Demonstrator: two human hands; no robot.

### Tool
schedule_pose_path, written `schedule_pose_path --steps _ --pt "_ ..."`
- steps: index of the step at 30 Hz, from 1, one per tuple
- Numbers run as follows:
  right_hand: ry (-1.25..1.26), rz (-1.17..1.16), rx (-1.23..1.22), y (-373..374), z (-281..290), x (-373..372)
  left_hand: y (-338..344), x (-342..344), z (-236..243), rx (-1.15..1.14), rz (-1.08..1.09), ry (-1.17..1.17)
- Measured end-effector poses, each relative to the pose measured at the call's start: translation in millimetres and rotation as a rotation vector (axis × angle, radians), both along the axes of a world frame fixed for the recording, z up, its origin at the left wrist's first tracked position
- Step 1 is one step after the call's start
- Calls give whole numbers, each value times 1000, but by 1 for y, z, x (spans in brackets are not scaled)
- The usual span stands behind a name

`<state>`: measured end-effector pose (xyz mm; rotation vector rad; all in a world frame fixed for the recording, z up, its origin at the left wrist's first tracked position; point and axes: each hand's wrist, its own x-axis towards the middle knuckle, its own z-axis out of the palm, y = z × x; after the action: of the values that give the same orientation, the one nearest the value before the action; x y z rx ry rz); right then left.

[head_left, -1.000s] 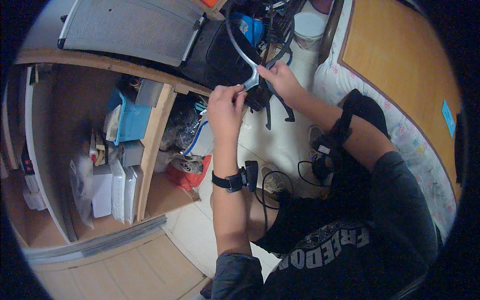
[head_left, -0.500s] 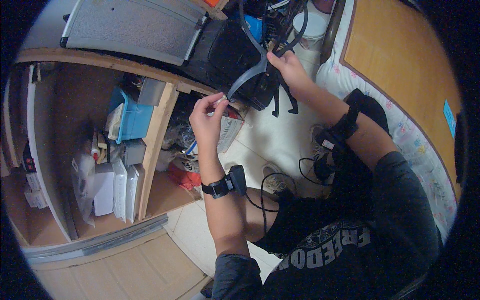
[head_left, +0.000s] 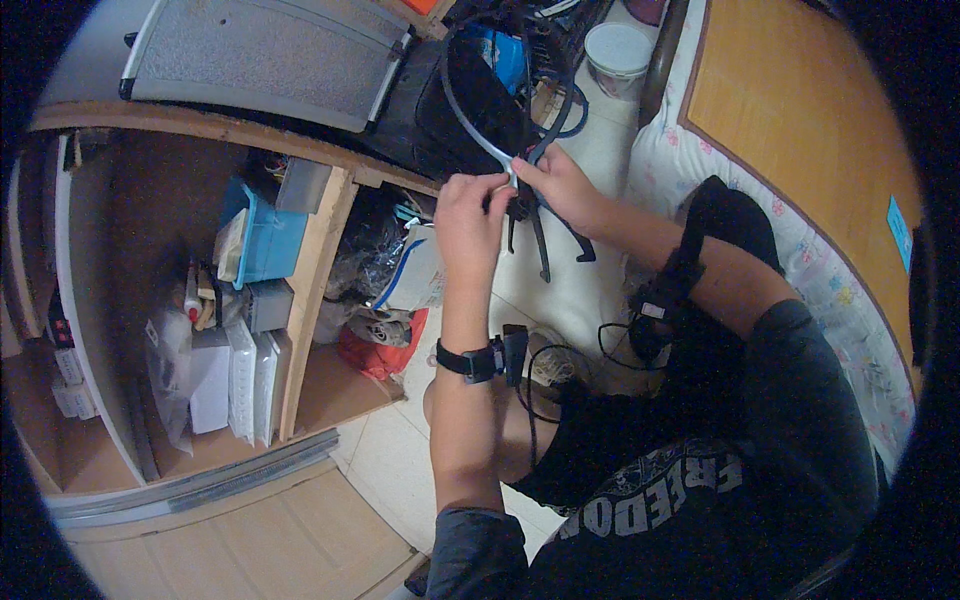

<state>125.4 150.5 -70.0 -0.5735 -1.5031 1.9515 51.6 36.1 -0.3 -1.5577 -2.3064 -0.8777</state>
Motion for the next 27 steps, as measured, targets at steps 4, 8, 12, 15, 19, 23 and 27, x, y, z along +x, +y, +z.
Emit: schedule_pose_path --steps 4,8,12,15,19,23,27 --pt "40 32 -44 0 14 7 3 -1 0 -21 -24 69" --pt "6 6 54 7 19 7 2 -1 8 -45 -58 135" --pt "-33 46 3 13 53 21 -10 -8 12 -92 -68 150" --pt "-100 8 -64 12 31 13 -13 -8 12 -106 -51 20" --pt "-35 24 139 2 19 4 -17 -7 9 -99 -63 -1" --pt "-97 1 168 8 -4 -3 -4 -1 6 -74 -83 61" --pt "60 -41 110 15 -5 -8 -5 -3 10 -61 -74 150"
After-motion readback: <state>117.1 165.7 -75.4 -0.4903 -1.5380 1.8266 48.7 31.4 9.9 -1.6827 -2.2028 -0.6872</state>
